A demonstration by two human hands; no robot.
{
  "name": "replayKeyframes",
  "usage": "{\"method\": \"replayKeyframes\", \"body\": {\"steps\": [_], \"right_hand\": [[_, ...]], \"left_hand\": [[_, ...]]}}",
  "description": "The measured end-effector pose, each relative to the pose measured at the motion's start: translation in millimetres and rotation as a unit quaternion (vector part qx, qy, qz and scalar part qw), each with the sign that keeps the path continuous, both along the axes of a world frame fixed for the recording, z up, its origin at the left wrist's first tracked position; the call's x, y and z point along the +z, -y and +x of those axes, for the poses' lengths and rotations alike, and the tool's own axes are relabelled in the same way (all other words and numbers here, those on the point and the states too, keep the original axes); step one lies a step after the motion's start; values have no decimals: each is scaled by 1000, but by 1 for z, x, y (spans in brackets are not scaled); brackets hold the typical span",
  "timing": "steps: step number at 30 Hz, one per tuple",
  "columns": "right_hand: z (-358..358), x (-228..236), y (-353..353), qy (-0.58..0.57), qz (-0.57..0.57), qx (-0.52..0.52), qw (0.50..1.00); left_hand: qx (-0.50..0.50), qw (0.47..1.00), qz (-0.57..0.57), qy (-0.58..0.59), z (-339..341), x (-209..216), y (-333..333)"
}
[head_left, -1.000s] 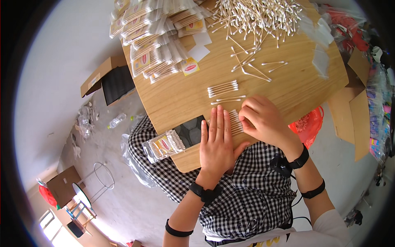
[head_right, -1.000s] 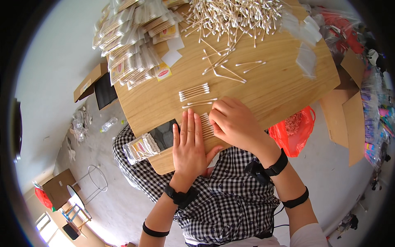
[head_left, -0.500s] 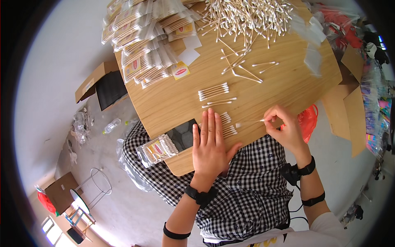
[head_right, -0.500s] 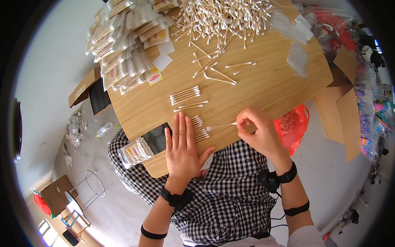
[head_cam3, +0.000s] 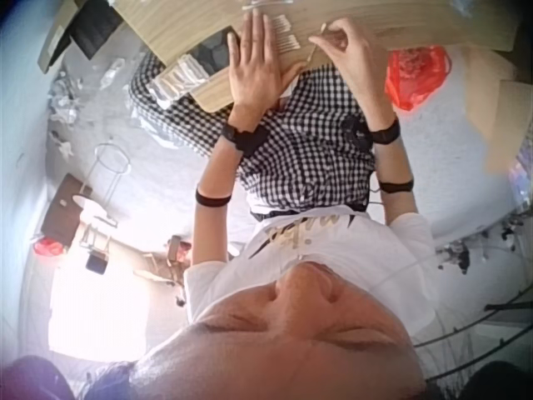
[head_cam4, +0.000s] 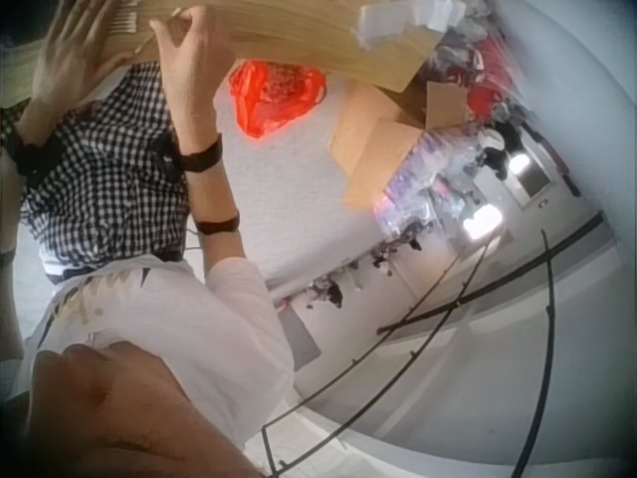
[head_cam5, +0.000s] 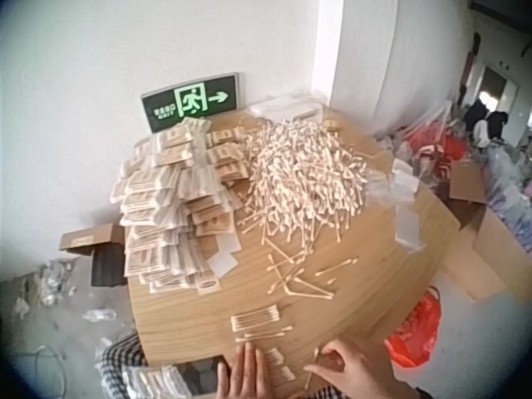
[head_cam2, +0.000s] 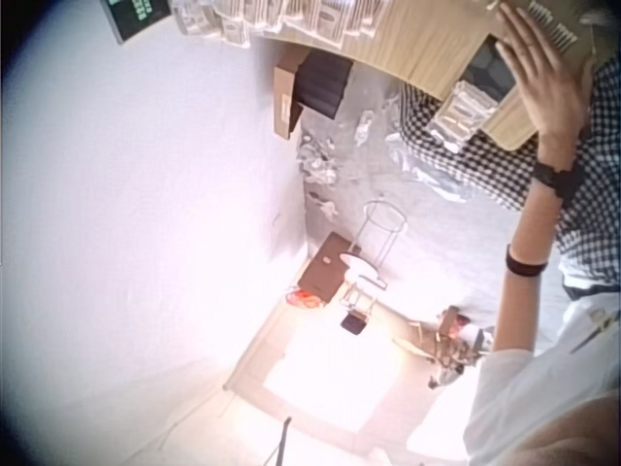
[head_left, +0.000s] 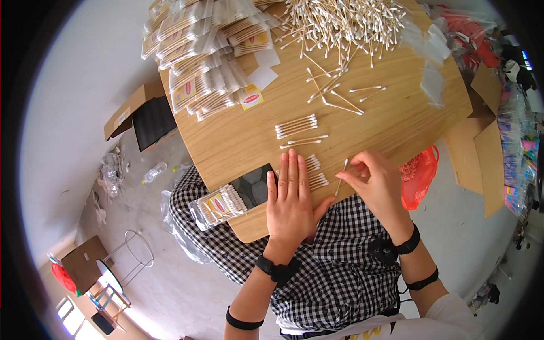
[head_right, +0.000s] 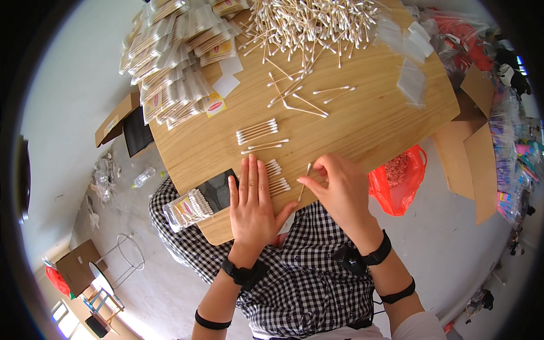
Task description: Packaging individual cotton swabs into small plastic bags.
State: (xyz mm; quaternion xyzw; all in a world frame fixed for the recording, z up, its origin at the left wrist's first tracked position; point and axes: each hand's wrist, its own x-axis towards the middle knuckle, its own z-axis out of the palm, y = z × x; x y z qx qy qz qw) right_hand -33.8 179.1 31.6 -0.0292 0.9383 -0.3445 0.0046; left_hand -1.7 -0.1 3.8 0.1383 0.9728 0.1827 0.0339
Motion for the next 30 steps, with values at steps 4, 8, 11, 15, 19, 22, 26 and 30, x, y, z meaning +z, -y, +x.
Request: {"method": "replayKeyframes", "body": {"steps": [4, 8, 11, 15, 19, 22, 26, 30], "right_hand": [[3, -6, 11, 29, -15, -37, 999], [-1, 6, 13, 5, 108, 2, 994], [-1, 4, 9, 19, 87, 27, 996], [4, 18, 8, 197, -331, -5, 923], [7, 30, 6, 242, -431, 11, 869], [10, 30, 4, 282, -446, 1, 850], [11, 34, 13, 255, -453, -4, 854], [14, 19, 7, 205, -457, -64, 863]], "left_hand": [[-3, 1000, -3, 2, -1, 0, -2], [0, 1000, -12, 1, 0, -1, -1], [2, 1000, -3, -4, 0, -1, 0], [1, 1000, 3, -5, 0, 0, 0], [-3, 1000, -30, -5, 0, 2, 2], [-6, 1000, -30, -6, -1, 1, 1], [-3, 1000, 13, -11, -1, 0, 1], [1, 1000, 21, -4, 1, -4, 2]]}}
